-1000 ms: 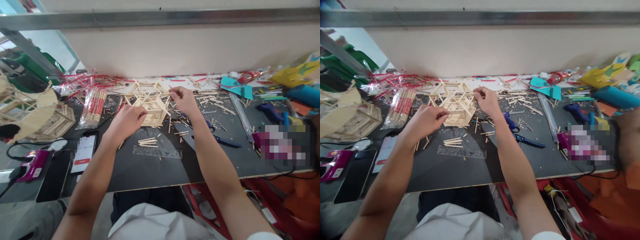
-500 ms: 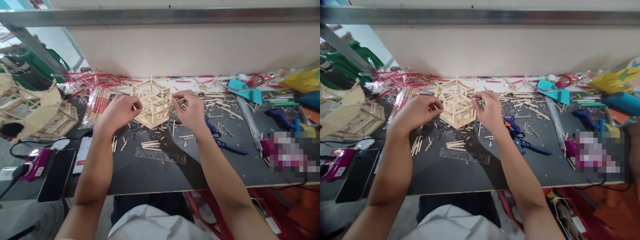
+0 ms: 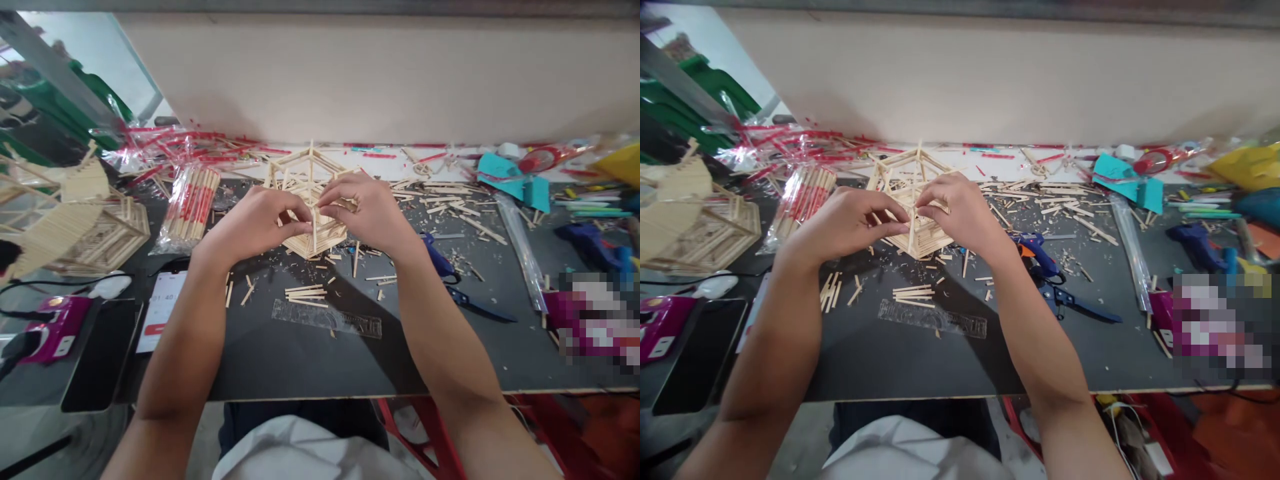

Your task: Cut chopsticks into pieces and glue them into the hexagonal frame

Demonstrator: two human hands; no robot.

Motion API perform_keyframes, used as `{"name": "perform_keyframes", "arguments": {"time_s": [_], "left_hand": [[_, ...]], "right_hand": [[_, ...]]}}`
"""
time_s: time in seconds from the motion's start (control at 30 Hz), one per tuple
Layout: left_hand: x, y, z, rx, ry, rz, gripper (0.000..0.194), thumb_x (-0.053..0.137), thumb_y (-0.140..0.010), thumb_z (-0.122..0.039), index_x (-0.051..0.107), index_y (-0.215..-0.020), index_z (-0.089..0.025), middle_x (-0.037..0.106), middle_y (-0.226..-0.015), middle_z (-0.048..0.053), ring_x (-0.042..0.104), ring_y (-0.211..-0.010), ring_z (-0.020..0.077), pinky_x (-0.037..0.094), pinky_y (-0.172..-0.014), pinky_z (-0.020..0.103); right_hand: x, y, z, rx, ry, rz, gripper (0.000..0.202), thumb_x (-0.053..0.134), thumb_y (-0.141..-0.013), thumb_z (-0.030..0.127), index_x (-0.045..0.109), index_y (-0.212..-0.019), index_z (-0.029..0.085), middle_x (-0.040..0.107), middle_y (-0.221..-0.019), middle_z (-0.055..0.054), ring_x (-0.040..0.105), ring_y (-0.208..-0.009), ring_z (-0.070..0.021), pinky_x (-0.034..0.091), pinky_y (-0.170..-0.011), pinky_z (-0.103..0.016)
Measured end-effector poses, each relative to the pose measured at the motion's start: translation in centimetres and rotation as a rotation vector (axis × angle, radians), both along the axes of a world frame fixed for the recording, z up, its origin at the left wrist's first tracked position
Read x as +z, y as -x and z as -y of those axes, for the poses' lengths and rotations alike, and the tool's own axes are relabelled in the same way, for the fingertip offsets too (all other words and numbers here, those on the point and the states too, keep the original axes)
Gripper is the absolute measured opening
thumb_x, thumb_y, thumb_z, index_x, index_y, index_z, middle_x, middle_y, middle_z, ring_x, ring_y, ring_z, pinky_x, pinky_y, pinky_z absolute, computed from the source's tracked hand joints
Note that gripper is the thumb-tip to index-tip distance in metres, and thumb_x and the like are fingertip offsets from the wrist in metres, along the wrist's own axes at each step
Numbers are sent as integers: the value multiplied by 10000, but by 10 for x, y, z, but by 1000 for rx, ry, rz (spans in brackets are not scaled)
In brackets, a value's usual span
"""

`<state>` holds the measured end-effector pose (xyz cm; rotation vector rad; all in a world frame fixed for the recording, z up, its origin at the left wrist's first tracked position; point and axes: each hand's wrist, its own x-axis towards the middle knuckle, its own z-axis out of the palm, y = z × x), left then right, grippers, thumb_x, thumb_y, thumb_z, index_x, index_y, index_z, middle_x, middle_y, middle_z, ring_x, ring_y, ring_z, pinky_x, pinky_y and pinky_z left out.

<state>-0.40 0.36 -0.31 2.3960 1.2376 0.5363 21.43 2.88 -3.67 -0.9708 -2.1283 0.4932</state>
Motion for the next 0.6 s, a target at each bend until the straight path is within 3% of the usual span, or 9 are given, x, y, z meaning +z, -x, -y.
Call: {"name": "perform_keyframes", "arguments": {"time_s": [0.6], "left_hand": [[-2,-3,-1,17,-7,3,159,703,-842,-378,753,-853,-227,748,-760,-1,682,-703,162,487,-773,284]], "right_hand": [[-3,5,2,-26,22,-54,60,737,-814,291,792,-791,294,741,-936,-10,649,-995,-246,485,-947,-472]]}}
